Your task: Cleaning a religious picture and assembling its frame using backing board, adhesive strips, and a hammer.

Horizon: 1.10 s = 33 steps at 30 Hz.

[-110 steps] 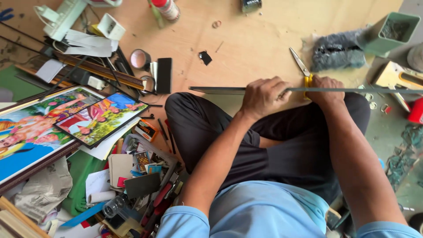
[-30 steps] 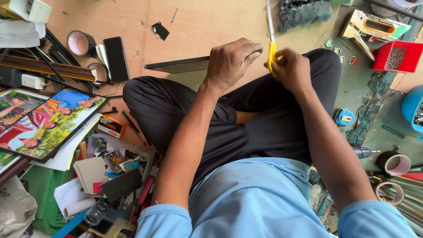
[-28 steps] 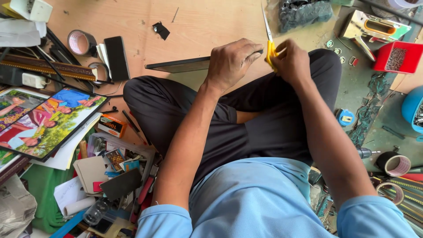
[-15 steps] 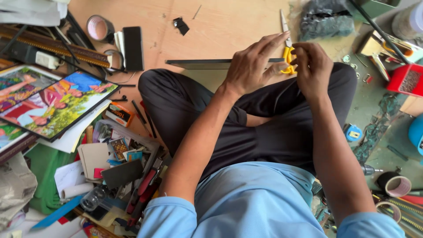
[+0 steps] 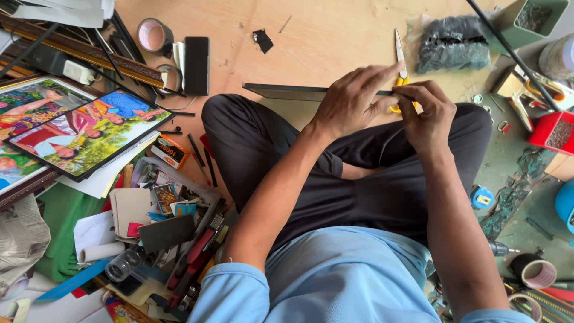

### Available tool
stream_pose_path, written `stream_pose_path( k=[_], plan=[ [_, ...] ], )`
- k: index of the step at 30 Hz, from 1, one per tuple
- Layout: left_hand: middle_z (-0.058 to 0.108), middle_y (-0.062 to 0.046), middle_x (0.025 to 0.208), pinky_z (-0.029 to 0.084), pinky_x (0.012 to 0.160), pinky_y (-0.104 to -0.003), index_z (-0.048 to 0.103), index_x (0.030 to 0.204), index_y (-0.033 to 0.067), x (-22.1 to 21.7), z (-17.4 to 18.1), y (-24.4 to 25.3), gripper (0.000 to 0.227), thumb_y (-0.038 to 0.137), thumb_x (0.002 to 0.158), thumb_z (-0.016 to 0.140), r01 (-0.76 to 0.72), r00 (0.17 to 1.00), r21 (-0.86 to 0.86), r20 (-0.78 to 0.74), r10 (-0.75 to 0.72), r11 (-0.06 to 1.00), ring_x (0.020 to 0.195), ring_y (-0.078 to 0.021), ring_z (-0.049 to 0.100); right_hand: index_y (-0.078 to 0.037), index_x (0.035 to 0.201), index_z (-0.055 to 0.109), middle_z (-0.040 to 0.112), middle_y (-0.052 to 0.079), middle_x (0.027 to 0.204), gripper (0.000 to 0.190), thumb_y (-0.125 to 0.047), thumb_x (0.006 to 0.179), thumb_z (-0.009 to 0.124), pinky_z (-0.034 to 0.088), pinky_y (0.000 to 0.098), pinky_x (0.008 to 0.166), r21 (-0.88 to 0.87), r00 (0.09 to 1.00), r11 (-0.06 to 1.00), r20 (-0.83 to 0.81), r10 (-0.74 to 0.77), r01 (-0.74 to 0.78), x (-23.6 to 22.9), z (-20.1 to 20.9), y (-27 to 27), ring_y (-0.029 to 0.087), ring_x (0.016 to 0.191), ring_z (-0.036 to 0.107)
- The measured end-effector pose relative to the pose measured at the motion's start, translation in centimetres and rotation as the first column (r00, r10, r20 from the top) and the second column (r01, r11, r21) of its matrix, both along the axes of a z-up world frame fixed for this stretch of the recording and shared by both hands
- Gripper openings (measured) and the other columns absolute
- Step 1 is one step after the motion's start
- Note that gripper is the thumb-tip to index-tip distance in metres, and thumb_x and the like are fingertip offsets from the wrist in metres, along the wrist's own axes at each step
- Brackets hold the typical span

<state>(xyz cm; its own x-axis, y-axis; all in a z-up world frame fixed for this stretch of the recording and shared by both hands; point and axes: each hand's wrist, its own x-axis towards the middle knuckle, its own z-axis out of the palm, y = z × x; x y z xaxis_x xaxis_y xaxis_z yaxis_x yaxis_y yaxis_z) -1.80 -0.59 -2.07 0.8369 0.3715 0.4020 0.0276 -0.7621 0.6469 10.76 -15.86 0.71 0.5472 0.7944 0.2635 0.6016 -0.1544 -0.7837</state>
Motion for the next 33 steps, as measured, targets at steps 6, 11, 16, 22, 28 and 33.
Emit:
stream_pose_path(
  k=[6, 11, 16, 22, 28, 33],
  plan=[
    [0.073, -0.006, 0.113, 0.049, 0.105, -0.047, 0.061, 0.132, 0.0147, -4.5, 0.0, 2.5, 0.056, 0.047, 0.089, 0.075, -0.115, 0.989, 0.288, -0.054, 0.136, 0.951, 0.108, -0.0218, 0.069, -0.004, 0.114, 0.077, 0.072, 0.012, 0.104, 0.013, -0.005, 0.101, 0.081, 0.055, 0.0323, 0.083, 0.009, 1.000, 0.999, 0.002, -0.031, 0.031, -0.1, 0.0, 0.0, 0.023, 0.094, 0.073],
    [0.072, 0.000, 0.104, 0.042, 0.104, -0.044, 0.071, 0.120, 0.0120, -7.5, 1.8, 3.2, 0.046, 0.047, 0.091, 0.076, -0.241, 0.939, 0.343, -0.155, 0.308, 0.908, 0.103, -0.0189, 0.065, -0.004, 0.115, 0.077, 0.072, 0.012, 0.106, 0.014, -0.004, 0.102, 0.080, 0.056, 0.0319, 0.086, 0.005, 0.999, 1.000, 0.017, -0.027, 0.027, -0.4, -0.4, -0.1, 0.023, 0.097, 0.073],
    [0.068, 0.004, 0.095, 0.040, 0.095, -0.039, 0.071, 0.113, 0.0158, -6.9, 1.5, 2.6, 0.038, 0.049, 0.094, 0.074, -0.294, 0.925, 0.346, -0.130, 0.356, 0.891, 0.090, -0.0180, 0.059, -0.003, 0.114, 0.078, 0.072, 0.011, 0.105, 0.013, -0.003, 0.102, 0.082, 0.056, 0.0321, 0.085, 0.002, 0.999, 0.999, 0.021, -0.035, 0.035, -0.5, -0.4, -0.3, 0.022, 0.095, 0.073],
    [0.068, 0.006, 0.095, 0.039, 0.094, -0.037, 0.072, 0.116, 0.0170, -7.0, 0.5, 2.8, 0.039, 0.050, 0.095, 0.070, -0.289, 0.926, 0.382, -0.122, 0.358, 0.878, 0.089, -0.0161, 0.057, -0.002, 0.115, 0.078, 0.072, 0.011, 0.104, 0.014, -0.004, 0.102, 0.082, 0.055, 0.0308, 0.084, -0.006, 0.999, 0.999, 0.011, -0.034, 0.034, -0.2, -0.6, -0.2, 0.021, 0.094, 0.073],
    [0.069, -0.001, 0.107, 0.040, 0.096, -0.045, 0.066, 0.120, 0.0140, -7.4, -0.8, 3.3, 0.039, 0.036, 0.091, 0.080, -0.242, 0.935, 0.358, -0.161, 0.315, 0.902, 0.099, -0.0222, 0.061, 0.001, 0.117, 0.074, 0.072, 0.013, 0.108, 0.013, -0.001, 0.104, 0.076, 0.059, 0.0279, 0.087, 0.034, 0.995, 0.999, -0.095, -0.026, 0.029, -0.2, -0.7, -0.6, 0.020, 0.101, 0.075],
    [0.067, -0.007, 0.111, 0.039, 0.100, -0.051, 0.062, 0.117, 0.0141, -7.7, 0.0, 3.0, 0.038, 0.027, 0.089, 0.083, -0.231, 0.934, 0.359, -0.178, 0.309, 0.905, 0.108, -0.0291, 0.061, 0.002, 0.115, 0.073, 0.072, 0.012, 0.101, 0.012, 0.001, 0.103, 0.071, 0.057, 0.0269, 0.081, -0.016, 0.975, 0.981, -0.111, -0.193, 0.193, 2.3, -1.2, -5.6, 0.018, 0.093, 0.073]
  ],
)
